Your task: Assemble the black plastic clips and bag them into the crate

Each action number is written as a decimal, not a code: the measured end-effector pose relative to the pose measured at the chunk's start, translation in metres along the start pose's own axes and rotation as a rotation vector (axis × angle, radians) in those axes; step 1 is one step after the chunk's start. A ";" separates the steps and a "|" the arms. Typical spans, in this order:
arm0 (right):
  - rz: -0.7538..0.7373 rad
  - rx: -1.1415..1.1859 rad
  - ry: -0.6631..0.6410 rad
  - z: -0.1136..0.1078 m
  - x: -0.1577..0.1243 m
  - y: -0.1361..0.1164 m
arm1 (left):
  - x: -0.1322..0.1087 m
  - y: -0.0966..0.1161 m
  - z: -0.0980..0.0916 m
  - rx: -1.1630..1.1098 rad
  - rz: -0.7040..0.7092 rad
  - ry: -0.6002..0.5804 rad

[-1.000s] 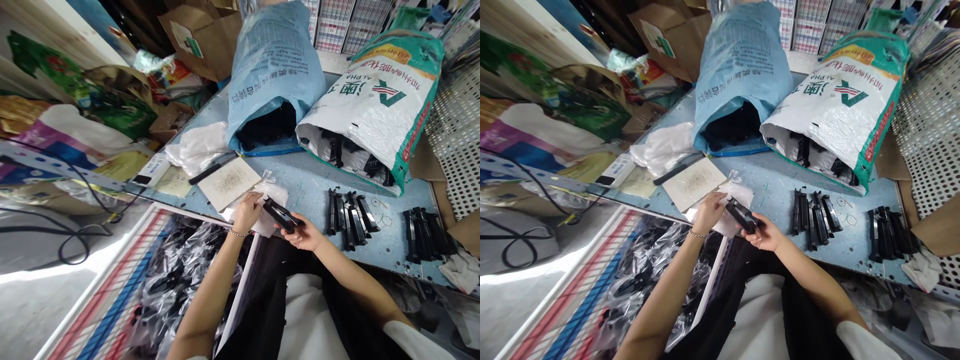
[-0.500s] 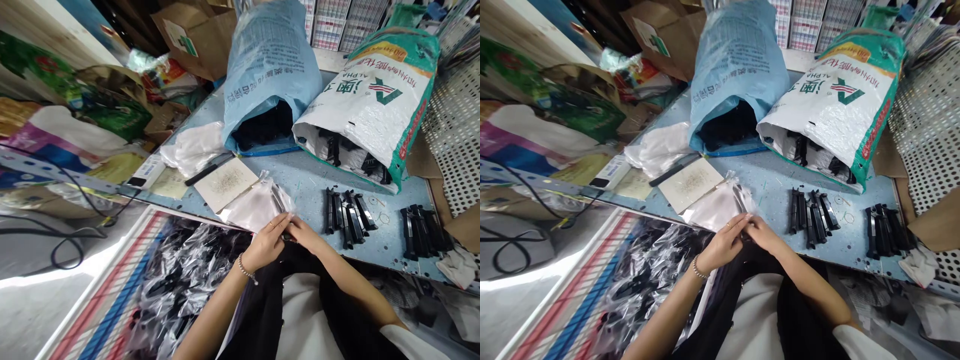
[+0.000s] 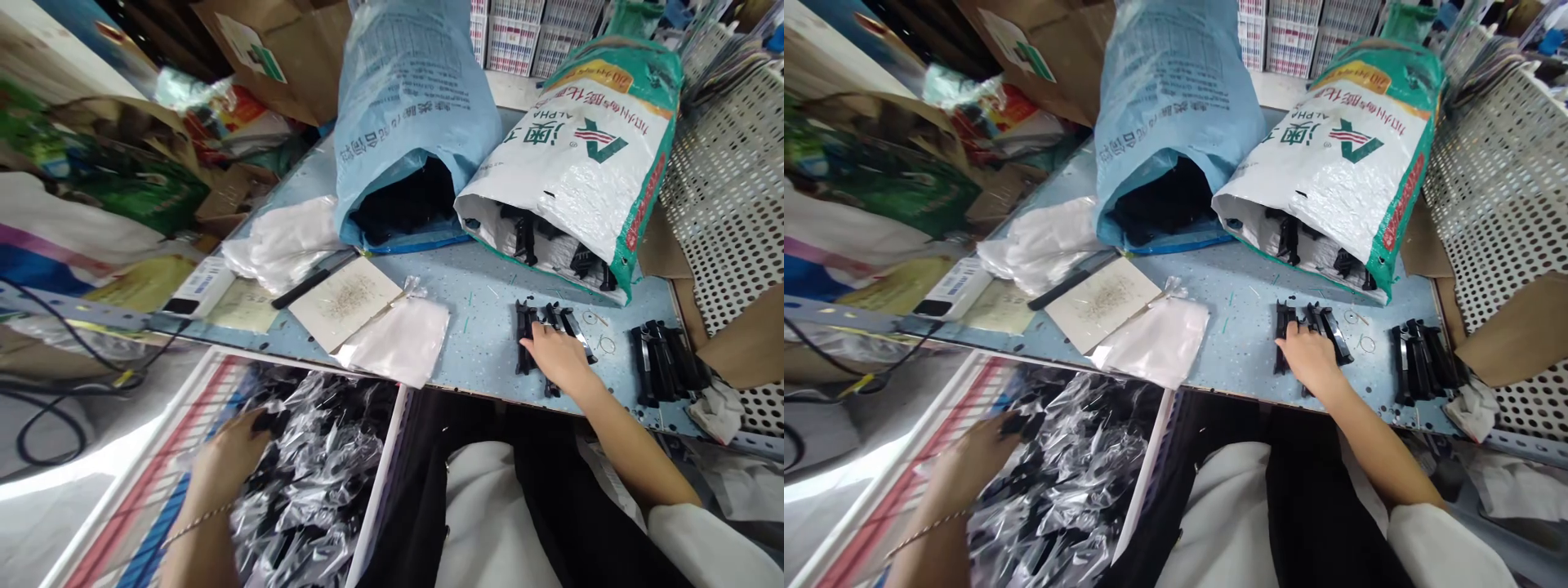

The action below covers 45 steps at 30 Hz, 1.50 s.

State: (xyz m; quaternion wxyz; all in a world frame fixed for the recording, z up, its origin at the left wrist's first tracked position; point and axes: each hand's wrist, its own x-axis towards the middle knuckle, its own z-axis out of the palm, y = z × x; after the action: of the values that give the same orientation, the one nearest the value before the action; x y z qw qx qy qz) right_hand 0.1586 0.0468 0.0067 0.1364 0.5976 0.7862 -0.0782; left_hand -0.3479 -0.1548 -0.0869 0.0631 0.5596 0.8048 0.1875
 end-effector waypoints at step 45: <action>0.129 2.487 -1.288 0.078 0.018 -0.107 | 0.058 0.225 0.072 -0.328 0.543 0.018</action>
State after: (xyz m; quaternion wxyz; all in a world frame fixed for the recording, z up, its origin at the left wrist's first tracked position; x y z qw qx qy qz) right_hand 0.0611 0.0118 -0.0768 -0.1400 0.2202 -0.0250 -0.9650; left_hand -0.1495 -0.0164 -0.0630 0.0930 0.7346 0.5856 0.3298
